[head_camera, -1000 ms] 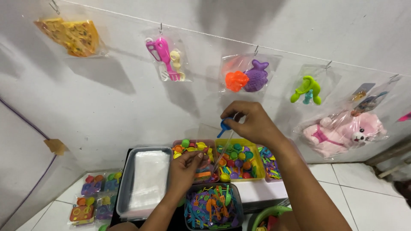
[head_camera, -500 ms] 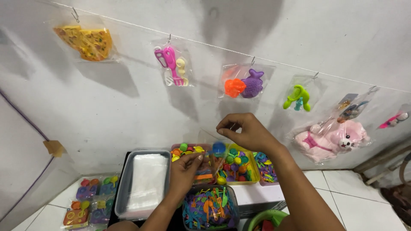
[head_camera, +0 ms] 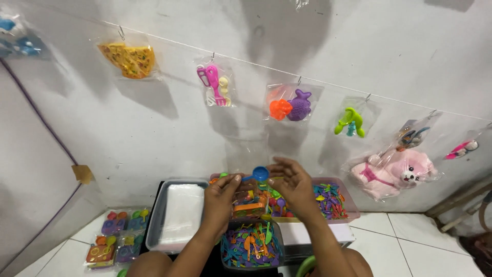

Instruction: Sorting small plastic toys and placing them into small plastic bags.

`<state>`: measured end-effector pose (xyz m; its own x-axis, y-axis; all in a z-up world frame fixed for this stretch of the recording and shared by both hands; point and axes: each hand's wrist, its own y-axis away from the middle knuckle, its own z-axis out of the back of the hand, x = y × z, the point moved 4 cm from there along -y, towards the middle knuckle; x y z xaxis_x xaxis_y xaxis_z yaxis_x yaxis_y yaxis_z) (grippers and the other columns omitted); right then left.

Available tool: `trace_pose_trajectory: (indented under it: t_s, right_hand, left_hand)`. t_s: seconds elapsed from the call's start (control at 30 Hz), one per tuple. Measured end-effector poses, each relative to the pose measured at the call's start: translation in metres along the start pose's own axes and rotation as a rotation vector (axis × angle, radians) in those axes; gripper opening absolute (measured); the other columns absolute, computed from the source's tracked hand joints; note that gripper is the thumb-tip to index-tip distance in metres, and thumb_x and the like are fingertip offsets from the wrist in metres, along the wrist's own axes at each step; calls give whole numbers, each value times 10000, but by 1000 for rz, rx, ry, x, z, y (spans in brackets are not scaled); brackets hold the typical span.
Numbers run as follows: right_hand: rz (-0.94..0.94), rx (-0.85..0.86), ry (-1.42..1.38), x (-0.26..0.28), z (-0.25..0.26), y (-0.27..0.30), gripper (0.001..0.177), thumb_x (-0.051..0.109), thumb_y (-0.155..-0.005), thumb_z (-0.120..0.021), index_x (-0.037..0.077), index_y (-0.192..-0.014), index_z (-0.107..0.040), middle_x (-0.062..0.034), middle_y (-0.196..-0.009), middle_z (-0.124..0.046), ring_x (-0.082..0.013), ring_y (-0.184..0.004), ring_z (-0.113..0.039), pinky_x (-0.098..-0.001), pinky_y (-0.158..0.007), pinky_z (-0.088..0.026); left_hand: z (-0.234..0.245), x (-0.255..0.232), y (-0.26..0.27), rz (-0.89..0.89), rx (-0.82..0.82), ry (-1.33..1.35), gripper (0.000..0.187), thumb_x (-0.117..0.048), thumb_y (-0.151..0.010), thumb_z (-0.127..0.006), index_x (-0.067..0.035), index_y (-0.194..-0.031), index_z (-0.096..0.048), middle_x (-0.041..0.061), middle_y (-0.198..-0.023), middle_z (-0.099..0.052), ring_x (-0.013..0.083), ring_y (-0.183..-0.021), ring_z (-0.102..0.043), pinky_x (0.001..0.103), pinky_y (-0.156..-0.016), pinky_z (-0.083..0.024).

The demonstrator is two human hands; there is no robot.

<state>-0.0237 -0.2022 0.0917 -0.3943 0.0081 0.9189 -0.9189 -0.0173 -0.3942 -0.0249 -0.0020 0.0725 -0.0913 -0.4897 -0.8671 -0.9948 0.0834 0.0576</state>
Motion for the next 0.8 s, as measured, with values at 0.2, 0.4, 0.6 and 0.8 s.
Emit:
trace_pose_trajectory:
  t_s: [0.2,0.4,0.6,0.8]
  right_hand:
    - [-2,-112,-32,9,-4,12,282,-87,-843,-730,-71,-1124,-719,-168,-1033,-779,-194,-905,-734,-286,-865,-613]
    - [183,-88,19,9,4,-9,184,-62,-825,-792,-60,-1008,-780,-175,-887,-775,-190,-805,-717,-334,-709,-624]
    - [272,-59,-18,17,-4,-21,134,-57,-856,-776,-43,-989,-771,-171,-950,-759,-183,-866,-710,-321,-739,-620]
    - [146,-142,-92,-1,-6,-14,135,16,-873,-788,-36,-995,-761,-136,-935,-750,-140,-851,-667,-308,-720,-593]
  left_hand:
    - [-10,-15,14,14,53,-51,266,-76,-959,-632,96,-1134,-734,194,-983,-764,224,-830,-723,318,-722,-602]
    - [-10,-6,-9,-86,87,-104,256,-92,-897,-757,114,-1048,-768,240,-920,-769,319,-838,-766,433,-734,-652]
    - [-21,-18,-16,-152,46,-148,225,-91,-914,-733,89,-1044,-769,202,-917,-771,278,-828,-756,396,-718,-648]
    - [-26,-16,-13,-169,35,-99,214,-86,-899,-743,77,-1035,-763,203,-898,-764,278,-799,-764,396,-694,-659]
